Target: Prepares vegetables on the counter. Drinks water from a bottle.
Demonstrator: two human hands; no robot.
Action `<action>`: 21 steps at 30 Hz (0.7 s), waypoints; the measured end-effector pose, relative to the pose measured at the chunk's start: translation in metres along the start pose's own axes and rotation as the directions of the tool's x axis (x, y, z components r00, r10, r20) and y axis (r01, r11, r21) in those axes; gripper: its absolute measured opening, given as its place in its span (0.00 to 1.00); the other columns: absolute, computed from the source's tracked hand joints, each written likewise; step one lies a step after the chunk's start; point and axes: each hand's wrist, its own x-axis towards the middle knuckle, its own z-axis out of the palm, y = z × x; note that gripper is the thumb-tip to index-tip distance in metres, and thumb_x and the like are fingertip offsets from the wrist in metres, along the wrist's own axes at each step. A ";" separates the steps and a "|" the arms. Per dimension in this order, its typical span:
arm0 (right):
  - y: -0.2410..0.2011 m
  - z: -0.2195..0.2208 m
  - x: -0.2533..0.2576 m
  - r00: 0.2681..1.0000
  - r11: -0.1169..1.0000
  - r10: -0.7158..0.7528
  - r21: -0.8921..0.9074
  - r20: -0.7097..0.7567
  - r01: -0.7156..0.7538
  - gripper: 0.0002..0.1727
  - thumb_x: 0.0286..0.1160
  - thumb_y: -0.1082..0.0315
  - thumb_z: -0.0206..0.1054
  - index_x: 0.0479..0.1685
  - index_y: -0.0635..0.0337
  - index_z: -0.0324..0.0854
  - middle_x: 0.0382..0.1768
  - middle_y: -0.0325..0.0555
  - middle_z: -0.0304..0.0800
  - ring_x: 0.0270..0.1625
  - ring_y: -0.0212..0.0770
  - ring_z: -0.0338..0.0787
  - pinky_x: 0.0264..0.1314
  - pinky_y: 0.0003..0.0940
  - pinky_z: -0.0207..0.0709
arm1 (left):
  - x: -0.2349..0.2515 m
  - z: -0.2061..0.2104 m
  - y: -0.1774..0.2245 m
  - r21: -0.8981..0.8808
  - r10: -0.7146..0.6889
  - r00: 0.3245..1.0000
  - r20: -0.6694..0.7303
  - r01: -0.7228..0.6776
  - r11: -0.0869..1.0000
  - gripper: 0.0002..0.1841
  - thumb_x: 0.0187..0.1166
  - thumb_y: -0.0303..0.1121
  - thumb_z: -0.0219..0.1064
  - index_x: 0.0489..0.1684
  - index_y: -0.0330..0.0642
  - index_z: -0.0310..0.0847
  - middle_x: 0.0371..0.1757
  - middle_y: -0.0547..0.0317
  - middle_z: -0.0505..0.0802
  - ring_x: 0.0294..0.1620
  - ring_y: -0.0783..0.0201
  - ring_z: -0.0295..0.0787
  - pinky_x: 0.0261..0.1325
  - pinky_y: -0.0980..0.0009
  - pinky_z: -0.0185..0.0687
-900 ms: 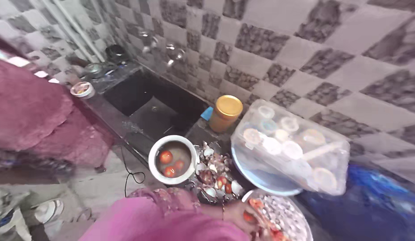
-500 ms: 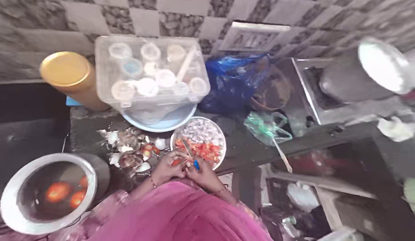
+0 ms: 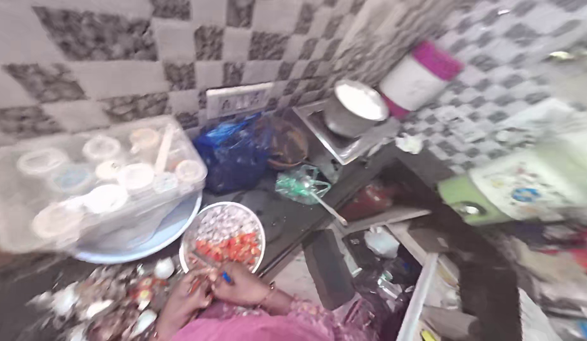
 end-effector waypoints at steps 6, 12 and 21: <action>0.003 0.006 0.003 0.999 0.998 -0.050 -0.026 -0.020 0.049 0.25 0.90 0.56 0.53 0.44 0.75 0.83 0.36 0.63 0.86 0.42 0.56 0.88 0.50 0.57 0.79 | 0.000 -0.003 -0.006 -0.300 -0.053 0.995 0.088 0.077 0.951 0.17 0.66 0.24 0.72 0.47 0.60 0.90 0.40 0.73 0.97 0.33 0.80 0.90 0.37 0.82 0.86; 0.002 0.009 0.004 1.000 0.997 -0.019 -0.070 -0.017 0.017 0.27 0.90 0.55 0.53 0.42 0.75 0.82 0.34 0.63 0.85 0.40 0.57 0.87 0.48 0.58 0.79 | -0.001 -0.005 -0.006 -0.311 -0.117 0.987 0.108 0.145 0.939 0.12 0.73 0.26 0.67 0.44 0.59 0.90 0.31 0.74 0.95 0.23 0.84 0.84 0.26 0.86 0.79; -0.011 0.006 -0.008 0.945 0.874 -0.072 -0.477 -0.319 -0.094 0.25 0.81 0.51 0.65 0.52 0.67 0.90 0.41 0.64 0.94 0.46 0.65 0.94 0.51 0.68 0.83 | 0.007 0.003 0.012 -0.025 -0.053 0.971 -0.234 0.048 0.999 0.18 0.60 0.18 0.76 0.51 0.27 0.86 0.47 0.49 0.94 0.48 0.63 0.92 0.58 0.63 0.88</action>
